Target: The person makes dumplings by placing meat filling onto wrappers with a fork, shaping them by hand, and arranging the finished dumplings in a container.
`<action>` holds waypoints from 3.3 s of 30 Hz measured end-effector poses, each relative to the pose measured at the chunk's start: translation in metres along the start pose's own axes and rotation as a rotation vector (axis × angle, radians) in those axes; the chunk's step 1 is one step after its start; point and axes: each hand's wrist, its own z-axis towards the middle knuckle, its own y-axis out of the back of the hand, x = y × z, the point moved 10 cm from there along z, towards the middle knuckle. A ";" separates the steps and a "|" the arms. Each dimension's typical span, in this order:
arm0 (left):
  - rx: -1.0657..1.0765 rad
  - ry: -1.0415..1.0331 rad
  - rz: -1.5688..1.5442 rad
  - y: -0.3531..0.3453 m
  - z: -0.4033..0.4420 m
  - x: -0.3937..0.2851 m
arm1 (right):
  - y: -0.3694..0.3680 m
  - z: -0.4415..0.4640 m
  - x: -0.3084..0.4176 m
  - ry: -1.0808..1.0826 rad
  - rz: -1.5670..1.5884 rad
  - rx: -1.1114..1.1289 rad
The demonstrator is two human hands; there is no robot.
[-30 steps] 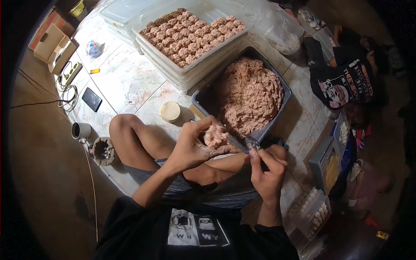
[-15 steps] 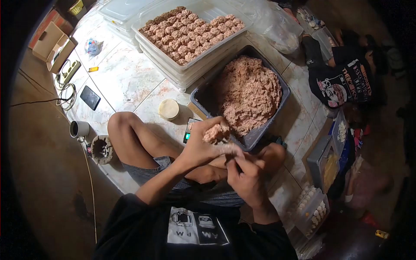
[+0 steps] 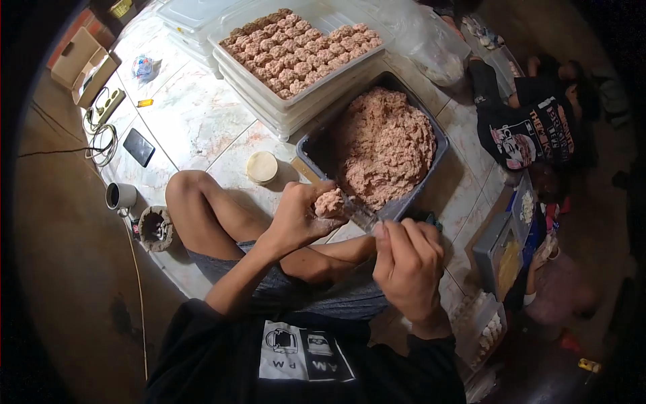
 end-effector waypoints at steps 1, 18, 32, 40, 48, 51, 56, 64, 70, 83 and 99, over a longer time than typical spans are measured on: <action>-0.009 0.035 0.060 0.000 -0.001 -0.003 | -0.005 -0.001 0.010 0.025 0.005 0.030; -0.191 -0.271 0.470 -0.001 -0.002 -0.030 | -0.032 -0.006 -0.008 -0.268 0.242 0.186; -0.256 0.021 0.132 0.081 -0.009 0.013 | -0.002 -0.006 -0.084 -0.287 -0.135 0.050; -0.304 -0.047 0.325 0.075 -0.002 -0.022 | -0.146 -0.005 -0.193 -0.449 -0.447 0.418; -0.285 0.150 -0.262 0.028 -0.009 0.027 | -0.140 -0.009 -0.179 -0.384 -0.281 0.330; -0.141 0.215 -0.217 0.007 -0.005 0.058 | -0.073 -0.005 -0.136 -0.312 -0.114 0.241; 0.048 0.154 -0.262 -0.027 0.006 0.045 | -0.023 0.000 -0.101 -0.313 -0.094 0.207; -0.016 -0.003 -0.099 -0.037 -0.011 0.000 | -0.189 0.002 -0.193 -0.345 -0.414 0.440; -0.167 0.252 -0.166 -0.006 -0.029 0.061 | -0.111 -0.001 -0.143 -0.284 -0.176 0.230; 0.112 0.010 0.084 -0.021 -0.007 0.006 | -0.021 -0.003 -0.038 -0.090 0.256 0.160; 0.080 -0.033 0.030 -0.013 -0.004 -0.006 | 0.005 -0.014 -0.052 -0.282 0.287 0.073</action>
